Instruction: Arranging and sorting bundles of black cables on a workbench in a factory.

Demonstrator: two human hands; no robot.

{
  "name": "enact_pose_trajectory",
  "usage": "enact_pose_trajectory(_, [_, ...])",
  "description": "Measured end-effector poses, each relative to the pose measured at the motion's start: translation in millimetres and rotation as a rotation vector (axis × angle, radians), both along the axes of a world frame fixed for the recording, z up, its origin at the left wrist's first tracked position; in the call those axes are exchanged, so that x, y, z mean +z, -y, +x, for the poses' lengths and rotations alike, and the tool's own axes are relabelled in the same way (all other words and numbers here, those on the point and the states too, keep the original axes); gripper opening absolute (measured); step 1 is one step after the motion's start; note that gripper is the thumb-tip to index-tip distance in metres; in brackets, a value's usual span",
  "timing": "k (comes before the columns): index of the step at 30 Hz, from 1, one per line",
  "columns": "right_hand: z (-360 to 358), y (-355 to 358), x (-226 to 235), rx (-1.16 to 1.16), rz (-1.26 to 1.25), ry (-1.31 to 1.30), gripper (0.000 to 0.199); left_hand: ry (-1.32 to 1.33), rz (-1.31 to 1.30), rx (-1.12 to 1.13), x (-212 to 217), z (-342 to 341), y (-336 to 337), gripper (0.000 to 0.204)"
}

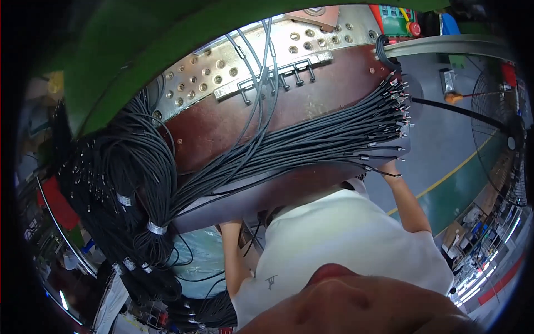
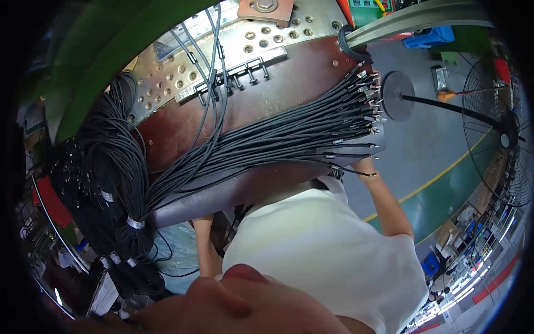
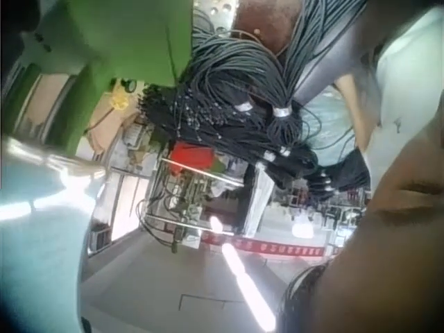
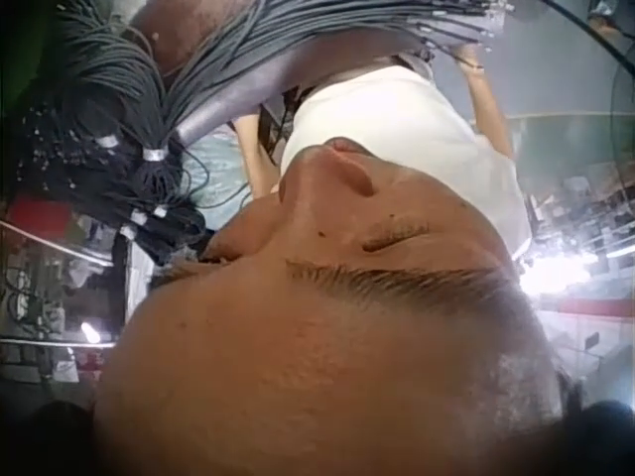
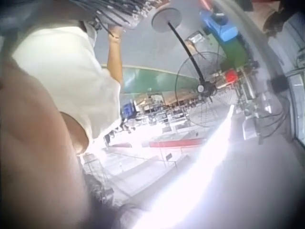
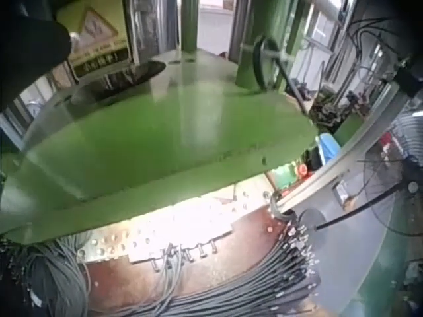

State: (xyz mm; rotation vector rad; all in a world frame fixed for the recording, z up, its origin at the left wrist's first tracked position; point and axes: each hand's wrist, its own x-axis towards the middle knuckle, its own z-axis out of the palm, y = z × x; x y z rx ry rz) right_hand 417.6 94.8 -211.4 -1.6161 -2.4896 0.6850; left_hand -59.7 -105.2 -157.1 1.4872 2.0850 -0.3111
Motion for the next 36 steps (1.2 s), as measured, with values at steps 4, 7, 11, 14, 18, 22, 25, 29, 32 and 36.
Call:
enact_pose_trajectory(4, [-18.9, 1.5, 13.3, -0.077, 0.023, -0.079, 0.033, 0.082, -0.052, 0.095, 20.9, -4.6, -14.3, 0.033])
enact_pose_trajectory(7, [-19.6, 1.5, 4.1, -0.088, 0.196, -0.123, 0.025, 0.018, -0.042, 0.037, 26.5, 0.8, -21.4, 0.032])
enact_pose_trajectory(11, [-19.0, 0.7, 6.6, -0.069, 0.155, -0.014, 0.023, -0.03, 0.107, -0.099, 9.3, -2.8, -15.6, 0.033])
enact_pose_trajectory(14, [-28.2, -1.1, 15.7, -0.096, 0.147, -0.044, 0.023, -0.155, 0.393, -0.268, -1.8, -9.5, -7.9, 0.024])
enact_pose_trajectory(18, [-22.7, -1.9, 10.6, -0.145, -0.064, -0.101, 0.031, -0.098, 0.369, -0.152, -11.6, -13.4, 3.7, 0.025])
enact_pose_trajectory(22, [-8.7, -8.6, 9.4, 0.067, 0.211, 0.012, 0.031, 0.057, 0.067, -0.017, 39.3, 7.1, -27.1, 0.031])
enact_pose_trajectory(25, [-5.9, -51.9, 88.4, -0.311, 0.067, -0.189, 0.032, 0.481, -0.127, 0.13, 107.1, 30.2, -51.7, 0.041])
enact_pose_trajectory(29, [-38.1, -122.7, 165.7, -0.213, 0.572, -0.469, 0.02, 1.297, 0.031, -0.237, 150.4, 34.5, -110.0, 0.055])
enact_pose_trajectory(32, [-171.8, -150.7, 204.3, 0.485, 0.656, -0.339, 0.03, 1.038, 0.481, -0.443, 160.8, 85.6, -163.9, 0.069])
enact_pose_trajectory(36, [-263.5, -175.4, 166.9, 0.662, 0.531, -0.074, 0.05, 0.338, 0.714, -0.481, 151.5, 115.0, -205.6, 0.092])
